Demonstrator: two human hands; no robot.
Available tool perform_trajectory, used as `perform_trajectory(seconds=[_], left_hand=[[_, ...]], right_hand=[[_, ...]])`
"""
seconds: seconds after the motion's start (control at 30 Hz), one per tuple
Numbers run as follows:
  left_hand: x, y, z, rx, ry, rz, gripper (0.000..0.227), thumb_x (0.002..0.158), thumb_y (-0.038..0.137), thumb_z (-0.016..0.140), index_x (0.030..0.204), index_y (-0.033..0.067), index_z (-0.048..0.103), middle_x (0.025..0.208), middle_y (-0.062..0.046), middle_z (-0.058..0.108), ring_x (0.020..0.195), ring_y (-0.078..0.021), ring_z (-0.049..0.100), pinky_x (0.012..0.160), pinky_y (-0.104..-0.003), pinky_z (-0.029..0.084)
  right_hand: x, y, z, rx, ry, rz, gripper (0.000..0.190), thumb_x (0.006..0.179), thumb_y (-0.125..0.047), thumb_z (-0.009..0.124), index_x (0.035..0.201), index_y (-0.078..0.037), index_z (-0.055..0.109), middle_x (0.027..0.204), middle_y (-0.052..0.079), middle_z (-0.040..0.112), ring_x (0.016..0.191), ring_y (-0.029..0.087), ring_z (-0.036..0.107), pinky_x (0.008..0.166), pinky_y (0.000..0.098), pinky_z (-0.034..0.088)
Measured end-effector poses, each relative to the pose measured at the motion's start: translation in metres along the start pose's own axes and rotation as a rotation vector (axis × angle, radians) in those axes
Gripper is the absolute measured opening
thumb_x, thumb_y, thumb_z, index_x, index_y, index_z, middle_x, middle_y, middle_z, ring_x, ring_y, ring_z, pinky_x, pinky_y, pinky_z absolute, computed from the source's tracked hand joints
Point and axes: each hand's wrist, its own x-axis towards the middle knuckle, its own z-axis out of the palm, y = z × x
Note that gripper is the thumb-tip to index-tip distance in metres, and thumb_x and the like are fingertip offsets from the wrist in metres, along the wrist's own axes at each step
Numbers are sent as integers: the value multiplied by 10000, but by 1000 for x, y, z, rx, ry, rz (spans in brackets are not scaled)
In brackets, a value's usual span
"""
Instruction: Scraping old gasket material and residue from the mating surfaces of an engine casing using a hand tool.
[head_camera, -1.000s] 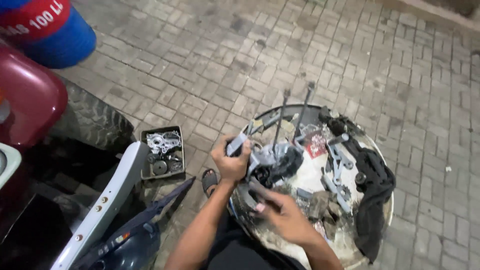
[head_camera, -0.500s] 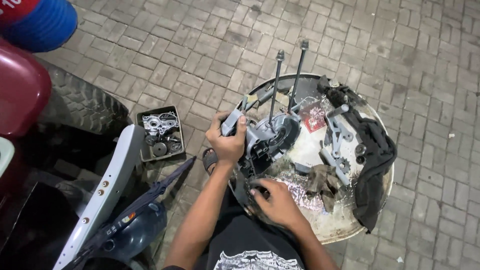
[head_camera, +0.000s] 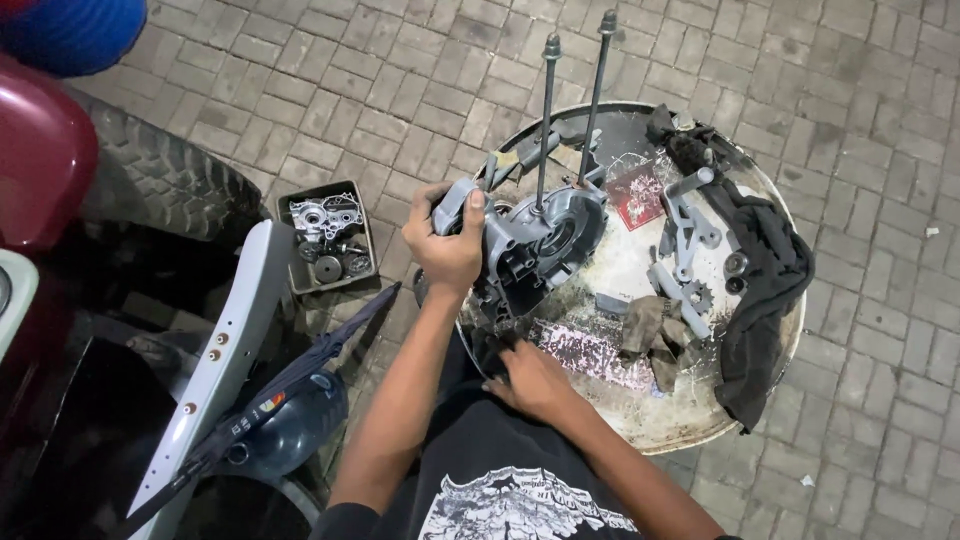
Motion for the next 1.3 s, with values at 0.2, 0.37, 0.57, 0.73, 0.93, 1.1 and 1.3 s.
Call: perform_trajectory(seconds=[0.2,0.37,0.57,0.73,0.93,1.1,1.3], left_hand=[[2,1,-3,6,-9,1,282,884,375,795,928,120,682,754,-118,704,711,-289,732,583,-345,519],[1,-6,-5,18,-23,-7,270,890,370,789,923,128,673,786,-107,697,749,-273,724,638,-348,524],[5,-3,-5,16,-22,-6,269,897,357,789,920,115,676,773,-131,678,766,-299,723,640,-350,529],[2,-4,-3,8,2,-22,268,874,354,800,903,117,679,776,-104,693,743,-246,711,663,-341,517],[6,-9,1,32,-2,-10,260,887,345,793,904,102,701,755,-141,676,752,-273,715,678,-322,519],[10,-13,-2,35,-2,20,241,898,316,788,904,98,687,796,-123,691,785,-252,705,710,-344,511],[10,-10,-3,32,-14,19,238,903,333,786,928,115,694,833,-95,707,797,-256,706,733,-344,512]], right_hand=[[6,53,47,158,191,-43,450,824,-326,781,1102,19,698,964,209,707,926,415,726,742,442,603],[12,45,17,258,87,52,370,884,-291,685,1042,43,700,903,225,707,906,430,724,723,449,606],[40,37,28,177,-59,59,423,816,-374,741,727,39,747,696,275,704,747,457,738,616,501,579],[12,18,-23,432,17,83,391,794,-247,786,658,106,687,543,228,612,539,365,663,480,398,457],[-34,11,-91,1187,171,-145,218,783,-96,854,872,33,703,874,148,671,894,233,674,786,349,565],[-53,2,-111,1378,330,-101,244,845,-85,780,989,76,667,750,133,558,700,197,633,610,346,552],[-36,18,-99,1281,497,-94,366,827,-126,820,1137,51,740,1009,215,752,967,232,674,824,399,583]])
